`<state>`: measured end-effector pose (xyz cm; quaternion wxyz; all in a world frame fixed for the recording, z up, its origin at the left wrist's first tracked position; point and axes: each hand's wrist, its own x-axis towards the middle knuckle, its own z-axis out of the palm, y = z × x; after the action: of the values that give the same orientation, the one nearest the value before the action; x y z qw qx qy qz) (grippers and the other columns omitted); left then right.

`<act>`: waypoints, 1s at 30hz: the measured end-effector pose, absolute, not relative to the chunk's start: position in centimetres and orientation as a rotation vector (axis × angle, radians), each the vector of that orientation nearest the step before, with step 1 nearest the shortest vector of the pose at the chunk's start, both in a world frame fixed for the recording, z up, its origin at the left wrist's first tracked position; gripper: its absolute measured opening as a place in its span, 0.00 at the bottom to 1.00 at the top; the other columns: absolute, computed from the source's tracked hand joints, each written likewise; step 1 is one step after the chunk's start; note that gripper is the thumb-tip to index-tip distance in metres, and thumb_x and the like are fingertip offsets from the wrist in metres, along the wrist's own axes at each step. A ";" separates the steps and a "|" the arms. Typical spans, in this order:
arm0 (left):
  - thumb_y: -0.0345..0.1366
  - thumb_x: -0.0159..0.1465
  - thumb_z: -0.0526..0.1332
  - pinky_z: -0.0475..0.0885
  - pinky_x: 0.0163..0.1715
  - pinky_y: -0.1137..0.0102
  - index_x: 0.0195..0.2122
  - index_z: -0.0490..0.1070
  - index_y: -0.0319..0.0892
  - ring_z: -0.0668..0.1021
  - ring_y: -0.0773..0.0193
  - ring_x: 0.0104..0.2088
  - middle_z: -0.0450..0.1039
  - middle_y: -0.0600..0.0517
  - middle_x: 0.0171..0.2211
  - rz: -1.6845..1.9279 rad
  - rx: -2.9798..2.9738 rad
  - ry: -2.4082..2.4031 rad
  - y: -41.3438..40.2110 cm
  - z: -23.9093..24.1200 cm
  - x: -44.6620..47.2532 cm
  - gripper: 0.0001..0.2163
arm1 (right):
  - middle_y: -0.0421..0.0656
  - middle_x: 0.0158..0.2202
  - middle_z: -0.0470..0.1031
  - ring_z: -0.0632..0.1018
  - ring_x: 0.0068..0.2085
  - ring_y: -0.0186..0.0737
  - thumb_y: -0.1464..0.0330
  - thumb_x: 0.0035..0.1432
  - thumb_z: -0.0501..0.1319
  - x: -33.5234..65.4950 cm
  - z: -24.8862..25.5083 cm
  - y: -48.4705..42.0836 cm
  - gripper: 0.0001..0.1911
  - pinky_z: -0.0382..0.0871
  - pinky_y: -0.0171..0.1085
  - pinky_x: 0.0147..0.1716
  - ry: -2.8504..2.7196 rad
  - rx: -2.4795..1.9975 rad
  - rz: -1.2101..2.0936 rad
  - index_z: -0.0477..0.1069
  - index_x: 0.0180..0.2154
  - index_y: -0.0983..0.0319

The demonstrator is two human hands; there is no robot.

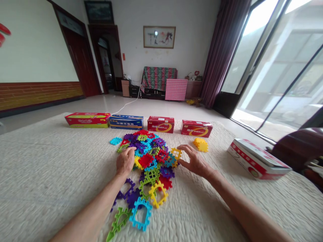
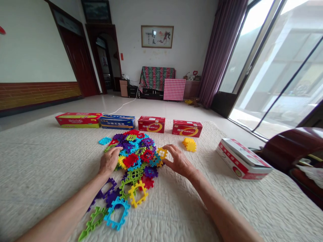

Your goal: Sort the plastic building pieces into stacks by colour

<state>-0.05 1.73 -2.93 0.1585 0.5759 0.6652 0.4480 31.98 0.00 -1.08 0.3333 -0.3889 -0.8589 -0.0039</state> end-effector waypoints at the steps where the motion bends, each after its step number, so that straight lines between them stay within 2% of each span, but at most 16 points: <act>1: 0.36 0.61 0.48 0.67 0.54 0.65 0.40 0.78 0.43 0.76 0.57 0.49 0.78 0.50 0.45 1.285 1.648 1.901 1.8 -3.0 -0.1 0.18 | 0.49 0.48 0.73 0.75 0.48 0.45 0.64 0.58 0.61 33.0 -1.1 0.3 0.19 0.71 0.46 0.48 -2.232 -1.056 -0.012 0.64 0.51 0.58; 5: 0.36 0.61 0.47 0.66 0.55 0.65 0.40 0.78 0.42 0.76 0.56 0.49 0.77 0.49 0.46 1.285 1.659 1.893 2.0 -3.2 -0.2 0.19 | 0.46 0.44 0.76 0.77 0.40 0.41 0.67 0.55 0.61 36.3 -1.8 1.1 0.16 0.73 0.41 0.41 -2.240 -1.291 0.107 0.68 0.47 0.58; 7: 0.36 0.61 0.47 0.66 0.56 0.65 0.40 0.78 0.42 0.76 0.56 0.49 0.77 0.49 0.46 1.277 1.666 1.891 2.1 -3.3 -0.2 0.18 | 0.47 0.46 0.76 0.78 0.39 0.40 0.68 0.54 0.61 37.0 -2.1 1.2 0.18 0.73 0.40 0.40 -2.249 -1.373 0.139 0.68 0.48 0.58; 11: 0.37 0.61 0.47 0.66 0.55 0.65 0.40 0.78 0.43 0.76 0.56 0.49 0.77 0.50 0.46 1.261 1.663 1.905 2.0 -3.3 -0.3 0.19 | 0.50 0.49 0.74 0.76 0.47 0.46 0.67 0.53 0.62 36.0 -2.2 0.9 0.22 0.71 0.44 0.46 -2.300 -1.387 0.082 0.67 0.50 0.60; 15: 0.39 0.61 0.48 0.68 0.53 0.64 0.40 0.78 0.44 0.76 0.55 0.49 0.78 0.50 0.46 1.255 1.646 1.928 1.9 -3.0 -0.3 0.18 | 0.50 0.44 0.76 0.78 0.43 0.47 0.68 0.52 0.62 35.1 -1.9 0.8 0.19 0.72 0.47 0.44 -2.307 -1.397 0.009 0.69 0.47 0.61; 22: 0.37 0.61 0.48 0.68 0.52 0.62 0.41 0.77 0.44 0.75 0.54 0.50 0.77 0.49 0.47 1.202 1.591 1.934 1.7 -2.5 -0.2 0.19 | 0.52 0.52 0.69 0.71 0.53 0.51 0.70 0.54 0.58 39.4 -1.6 1.2 0.25 0.68 0.53 0.51 -2.039 -1.296 -0.307 0.62 0.55 0.60; 30: 0.38 0.60 0.48 0.68 0.52 0.61 0.41 0.78 0.44 0.75 0.53 0.50 0.77 0.49 0.47 1.187 1.588 1.946 1.7 -2.5 -0.4 0.18 | 0.52 0.55 0.67 0.69 0.55 0.52 0.72 0.51 0.56 42.1 -3.1 1.7 0.26 0.64 0.56 0.55 -1.976 -1.504 -0.321 0.63 0.54 0.60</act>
<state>-0.35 1.72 -2.47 0.1809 0.5622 0.6889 0.4203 42.07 1.73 -3.06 0.3137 -0.5704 -0.7493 -0.1217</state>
